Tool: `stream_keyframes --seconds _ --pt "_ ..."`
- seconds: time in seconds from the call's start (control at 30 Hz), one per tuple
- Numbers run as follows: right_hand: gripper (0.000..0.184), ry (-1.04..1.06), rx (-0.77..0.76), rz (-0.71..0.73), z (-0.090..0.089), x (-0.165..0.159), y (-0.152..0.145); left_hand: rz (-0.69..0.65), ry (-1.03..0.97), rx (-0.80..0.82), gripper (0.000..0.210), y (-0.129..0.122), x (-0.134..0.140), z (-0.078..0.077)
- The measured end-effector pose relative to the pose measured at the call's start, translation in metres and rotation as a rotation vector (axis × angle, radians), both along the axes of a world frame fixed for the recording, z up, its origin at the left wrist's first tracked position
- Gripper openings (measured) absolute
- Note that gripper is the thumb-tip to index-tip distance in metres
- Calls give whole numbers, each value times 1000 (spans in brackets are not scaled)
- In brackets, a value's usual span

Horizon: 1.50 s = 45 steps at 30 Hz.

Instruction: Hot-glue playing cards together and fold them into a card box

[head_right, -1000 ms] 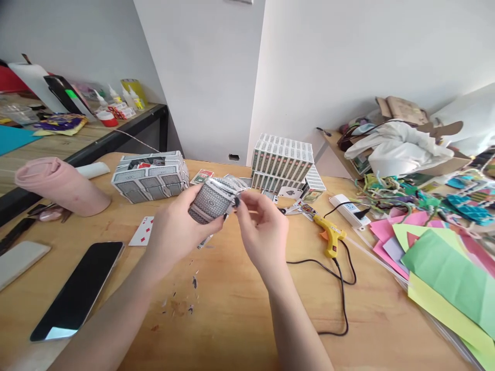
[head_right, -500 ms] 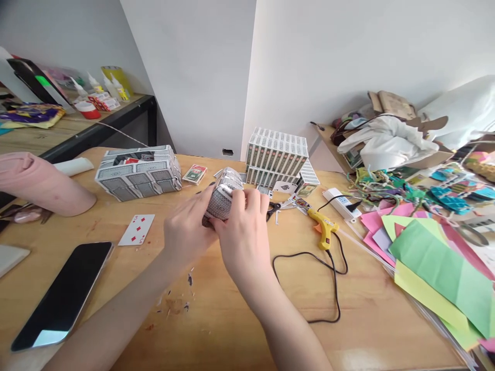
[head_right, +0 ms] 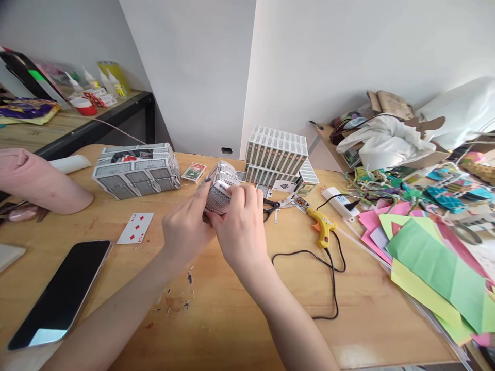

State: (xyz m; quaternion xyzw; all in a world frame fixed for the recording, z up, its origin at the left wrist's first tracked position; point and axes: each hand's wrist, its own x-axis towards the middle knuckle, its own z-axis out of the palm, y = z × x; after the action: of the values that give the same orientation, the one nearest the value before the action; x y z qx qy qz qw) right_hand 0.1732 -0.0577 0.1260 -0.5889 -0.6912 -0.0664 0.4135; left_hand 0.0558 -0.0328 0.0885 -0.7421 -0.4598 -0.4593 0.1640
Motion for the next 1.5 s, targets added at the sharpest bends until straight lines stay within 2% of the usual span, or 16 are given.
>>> stream_keyframes --seconds 0.37,0.63,0.77,1.03,1.5 --pt "30 19 -57 5 2 2 1 -19 -3 -116 51 -2 0 -2" --pt "35 52 -101 -1 2 7 1 -41 -14 -39 56 -2 4 -5" --pt "32 16 -78 0 1 7 -3 -58 -34 5 51 -2 6 -7" --pt "26 -16 -164 10 6 2 -8 -63 -24 -34 52 -1 3 -7" --pt "25 -92 -181 34 11 2 0 -33 -8 -32 50 1 0 -3"
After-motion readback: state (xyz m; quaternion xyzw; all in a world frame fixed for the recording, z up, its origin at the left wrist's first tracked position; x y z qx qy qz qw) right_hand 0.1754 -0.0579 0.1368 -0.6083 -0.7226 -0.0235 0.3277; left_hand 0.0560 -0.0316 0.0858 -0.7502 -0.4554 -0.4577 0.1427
